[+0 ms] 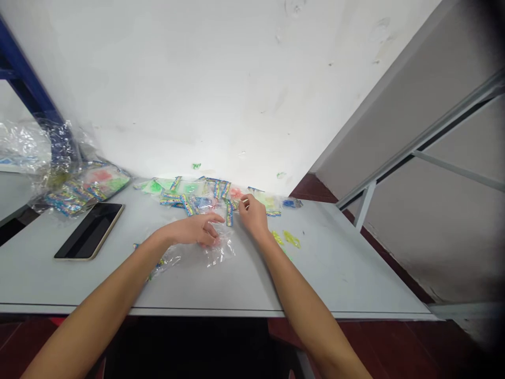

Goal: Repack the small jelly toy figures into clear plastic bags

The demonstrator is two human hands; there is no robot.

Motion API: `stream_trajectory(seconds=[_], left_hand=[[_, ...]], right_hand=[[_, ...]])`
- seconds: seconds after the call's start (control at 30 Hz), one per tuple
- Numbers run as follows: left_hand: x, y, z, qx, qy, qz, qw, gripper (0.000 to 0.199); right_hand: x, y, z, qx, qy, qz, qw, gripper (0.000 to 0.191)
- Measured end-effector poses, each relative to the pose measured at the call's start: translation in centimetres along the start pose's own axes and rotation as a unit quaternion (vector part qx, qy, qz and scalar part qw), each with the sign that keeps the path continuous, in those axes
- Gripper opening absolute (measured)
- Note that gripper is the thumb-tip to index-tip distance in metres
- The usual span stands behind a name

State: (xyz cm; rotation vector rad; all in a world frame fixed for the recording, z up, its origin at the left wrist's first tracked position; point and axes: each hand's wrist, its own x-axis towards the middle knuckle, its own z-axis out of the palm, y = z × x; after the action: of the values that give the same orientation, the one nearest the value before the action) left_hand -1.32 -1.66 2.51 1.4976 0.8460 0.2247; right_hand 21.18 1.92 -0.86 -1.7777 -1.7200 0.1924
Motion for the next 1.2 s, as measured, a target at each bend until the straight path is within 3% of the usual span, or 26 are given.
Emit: stream_trajectory(seconds=[0.1, 0.2, 0.37, 0.57, 0.67, 0.8, 0.97, 1.07, 1.13, 1.2], left_hand=[[0.3, 0.0, 0.4, 0.040, 0.041, -0.006, 0.998, 0.081], [0.3, 0.2, 0.5, 0.077, 0.104, -0.009, 0.992, 0.069], [0.2, 0.2, -0.3, 0.191, 0.250, -0.006, 0.949, 0.065], [0.1, 0.1, -0.1, 0.277, 0.189, -0.050, 0.941, 0.057], [0.5, -0.5, 0.5, 0.324, 0.177, -0.075, 0.926, 0.049], [1.2, -1.2, 1.2, 0.346, 0.175, -0.070, 0.919, 0.054], [1.4, -1.1, 2.3, 0.348, 0.202, -0.044, 0.915, 0.057], [1.3, -0.7, 2.4, 0.304, 0.210, -0.034, 0.929, 0.063], [1.2, -0.3, 2.3, 0.246, 0.239, -0.017, 0.939, 0.064], [1.2, 0.1, 2.1, 0.181, 0.311, 0.013, 0.933, 0.062]], right_hand=[[-0.8, 0.3, 0.2, 0.032, -0.029, -0.001, 0.999, 0.014], [-1.5, -0.4, 0.3, 0.027, -0.081, 0.002, 0.996, 0.026], [-2.3, -1.6, 0.6, -0.033, -0.144, 0.018, 0.989, 0.051], [-2.1, -1.0, 1.1, 0.004, -0.144, 0.028, 0.989, 0.034], [-1.8, -0.6, 1.4, 0.031, -0.135, 0.026, 0.990, 0.026], [-1.6, -0.4, 1.4, 0.062, -0.107, 0.018, 0.992, 0.022], [-1.3, -0.2, 1.0, 0.122, -0.007, -0.011, 0.992, 0.018], [-1.2, -0.1, 0.8, 0.167, 0.044, -0.018, 0.985, 0.015], [-1.1, -0.2, 0.7, 0.208, 0.062, -0.018, 0.976, 0.014], [-1.1, -0.4, 0.5, 0.262, 0.067, -0.009, 0.963, 0.013]])
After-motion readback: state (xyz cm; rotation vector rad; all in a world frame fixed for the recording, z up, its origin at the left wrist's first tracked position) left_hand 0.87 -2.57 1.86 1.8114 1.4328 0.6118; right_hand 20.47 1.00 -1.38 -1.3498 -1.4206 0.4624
